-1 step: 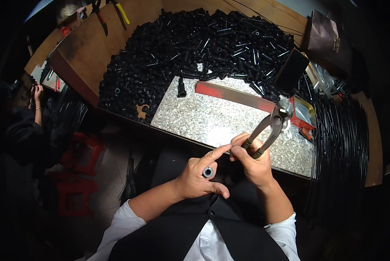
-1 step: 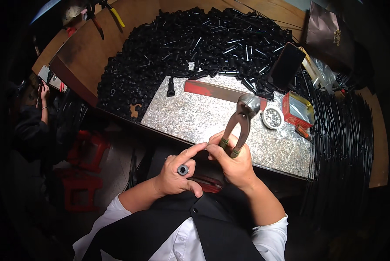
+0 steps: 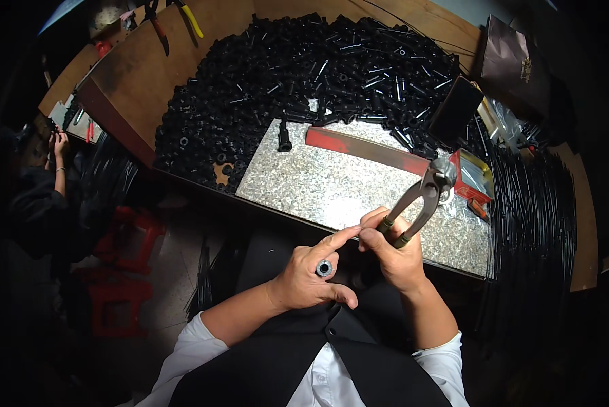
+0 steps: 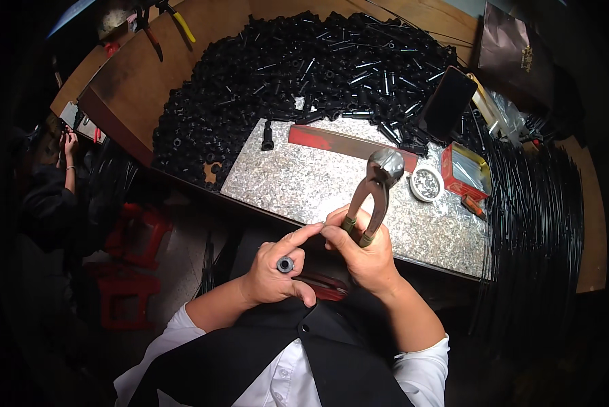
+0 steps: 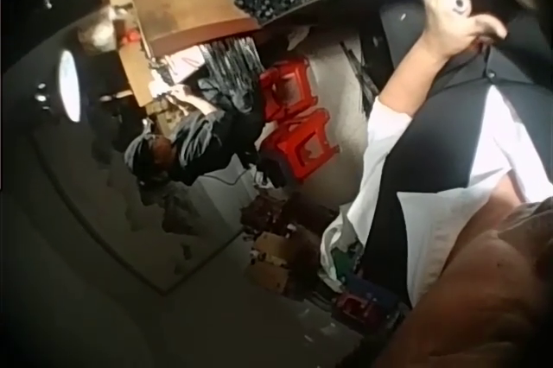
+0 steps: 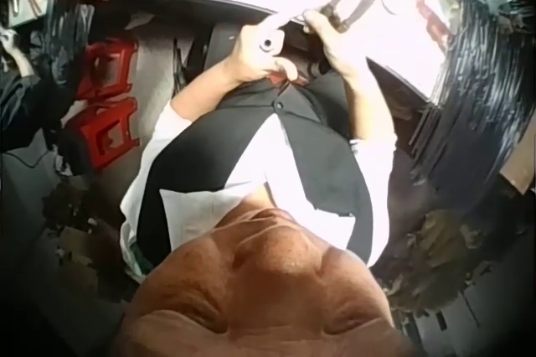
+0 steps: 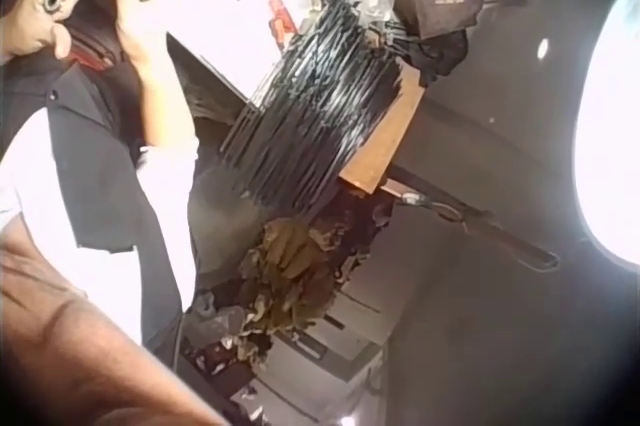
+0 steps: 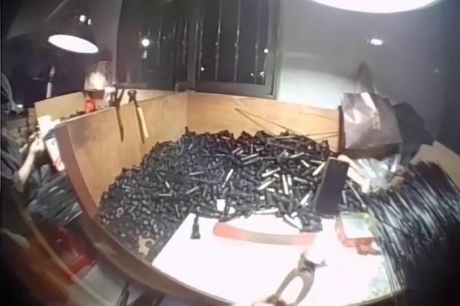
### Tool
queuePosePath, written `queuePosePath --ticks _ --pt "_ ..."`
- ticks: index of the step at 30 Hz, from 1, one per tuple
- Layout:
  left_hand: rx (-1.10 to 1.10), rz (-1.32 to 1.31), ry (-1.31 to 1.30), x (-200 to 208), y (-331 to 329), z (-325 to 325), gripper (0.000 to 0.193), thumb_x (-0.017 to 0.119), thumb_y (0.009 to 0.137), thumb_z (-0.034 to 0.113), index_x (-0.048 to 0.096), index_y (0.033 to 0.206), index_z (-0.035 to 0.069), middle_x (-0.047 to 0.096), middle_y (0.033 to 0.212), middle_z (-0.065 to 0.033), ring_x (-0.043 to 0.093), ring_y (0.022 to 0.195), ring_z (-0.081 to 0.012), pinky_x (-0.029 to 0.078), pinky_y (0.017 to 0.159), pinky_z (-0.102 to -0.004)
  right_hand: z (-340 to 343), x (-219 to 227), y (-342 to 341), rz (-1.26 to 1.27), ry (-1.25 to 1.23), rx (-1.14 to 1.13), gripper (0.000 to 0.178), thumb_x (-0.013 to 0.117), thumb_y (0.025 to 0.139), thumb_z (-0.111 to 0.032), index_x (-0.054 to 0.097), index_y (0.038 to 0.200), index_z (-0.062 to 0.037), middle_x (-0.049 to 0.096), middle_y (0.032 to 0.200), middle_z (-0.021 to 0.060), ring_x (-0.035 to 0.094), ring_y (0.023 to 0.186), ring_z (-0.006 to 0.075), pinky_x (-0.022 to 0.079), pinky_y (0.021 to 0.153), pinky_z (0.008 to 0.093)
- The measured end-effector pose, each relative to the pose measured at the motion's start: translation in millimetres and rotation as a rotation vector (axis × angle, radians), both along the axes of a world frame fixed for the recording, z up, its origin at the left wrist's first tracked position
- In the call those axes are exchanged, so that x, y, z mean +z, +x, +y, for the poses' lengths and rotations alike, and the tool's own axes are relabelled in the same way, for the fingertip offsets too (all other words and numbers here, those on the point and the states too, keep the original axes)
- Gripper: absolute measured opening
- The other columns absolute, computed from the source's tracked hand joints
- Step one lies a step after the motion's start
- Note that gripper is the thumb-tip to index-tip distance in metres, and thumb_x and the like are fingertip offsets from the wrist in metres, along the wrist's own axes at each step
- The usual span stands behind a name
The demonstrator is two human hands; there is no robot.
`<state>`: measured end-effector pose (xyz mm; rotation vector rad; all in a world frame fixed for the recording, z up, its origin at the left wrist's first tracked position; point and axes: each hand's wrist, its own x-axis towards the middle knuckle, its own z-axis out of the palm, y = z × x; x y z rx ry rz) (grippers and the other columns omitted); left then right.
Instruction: Assembling electrical wire harnesses by attaching connectors to wire bundles.
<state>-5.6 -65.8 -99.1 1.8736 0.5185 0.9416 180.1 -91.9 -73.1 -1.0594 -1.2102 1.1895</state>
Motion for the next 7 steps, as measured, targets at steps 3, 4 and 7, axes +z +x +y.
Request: queuePosePath --ticks 3,4,7 --pt "0.001 -0.053 0.013 -6.5 -1.3 0.6 0.099 0.085 0.060 0.042 0.040 0.138 0.001 0.036 0.051 0.0016 0.034 0.047 -0.0046 0.031 0.045 -0.0221 1.7 -1.6 0.7 -0.129 0.059 0.020 0.005 0.059 0.088 -0.005 0.057 0.089 0.0001 0.056 0.087 0.0073 0.055 0.073 0.0125 0.046 0.066 0.0256" --pt "0.006 -0.071 0.023 -8.4 -2.8 1.6 0.099 0.085 0.060 0.042 0.039 0.138 0.001 0.038 0.051 0.0015 0.035 0.047 -0.0045 0.031 0.045 -0.0221 2.8 -3.0 0.2 -0.238 0.102 0.031 0.006 0.060 0.088 -0.005 0.057 0.089 -0.0005 0.056 0.087 0.0076 0.055 0.073 0.0126 0.046 0.066 0.0257" --pt "0.051 0.067 -0.085 -2.5 -9.0 2.2 0.122 0.079 0.050 0.057 0.026 0.144 0.000 0.038 0.052 0.0041 0.036 0.049 -0.0064 0.034 0.052 -0.0195 0.7 -10.4 -8.0 -0.284 0.201 0.057 0.013 0.066 0.086 -0.009 0.057 0.091 -0.0011 0.056 0.088 0.0084 0.056 0.074 0.0147 0.046 0.065 0.0265"
